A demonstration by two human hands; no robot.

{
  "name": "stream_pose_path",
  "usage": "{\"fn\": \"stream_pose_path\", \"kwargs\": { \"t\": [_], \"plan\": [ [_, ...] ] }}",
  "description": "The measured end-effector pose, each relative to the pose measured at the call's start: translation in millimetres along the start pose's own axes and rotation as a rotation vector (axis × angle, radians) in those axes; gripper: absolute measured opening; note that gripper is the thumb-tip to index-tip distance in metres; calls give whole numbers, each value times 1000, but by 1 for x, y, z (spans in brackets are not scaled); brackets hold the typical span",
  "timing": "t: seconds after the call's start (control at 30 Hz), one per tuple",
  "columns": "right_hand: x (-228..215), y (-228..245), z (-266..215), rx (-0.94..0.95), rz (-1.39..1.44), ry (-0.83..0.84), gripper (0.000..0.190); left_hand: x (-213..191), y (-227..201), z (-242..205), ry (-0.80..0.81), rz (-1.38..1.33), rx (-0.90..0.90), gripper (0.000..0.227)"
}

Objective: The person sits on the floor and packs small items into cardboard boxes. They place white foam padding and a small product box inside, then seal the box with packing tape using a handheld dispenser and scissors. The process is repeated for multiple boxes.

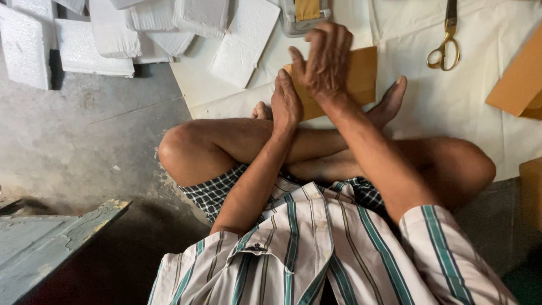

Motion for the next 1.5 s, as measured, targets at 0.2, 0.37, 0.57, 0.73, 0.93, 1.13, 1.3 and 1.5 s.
{"fn": "stream_pose_path", "kwargs": {
  "t": [0.2, 0.37, 0.57, 0.73, 0.93, 1.13, 1.3, 1.5],
  "plan": [
    [-2, 38, 17, -161, 196, -21, 39, -1, 2, 5, -5, -28, 123, 82],
    [3, 15, 8, -47, 163, 28, 20, 7, 34, 20, 4, 176, -3, 78],
    [-4, -2, -1, 73, 99, -9, 29, 21, 43, 19, 96, 371, -181, 90],
    [-10, -14, -18, 133, 164, 7, 29, 26, 22, 5, 77, 227, -63, 92],
    [-11, -46, -44, 222, 5, 149, 35, 11, 6, -2, 32, 237, -63, 95],
    [6, -113, -71, 361, -84, 247, 33, 9, 4, -3, 34, 204, -75, 96],
    [27, -126, -76, 632, -167, 311, 54, 6, 13, 5, -19, 150, -115, 93],
    [50, -14, -73, 363, -103, 311, 73, -4, 17, 15, -87, 147, -133, 94]
  ]
}}
Point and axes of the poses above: each hand's wrist, its own z-axis towards the middle knuckle, its own x-axis out of the palm, y = z × x, the point moved 9 cm from there along z, towards the middle knuckle, and after that the axes turned 5 degrees about -z, right-handed, at the moved point
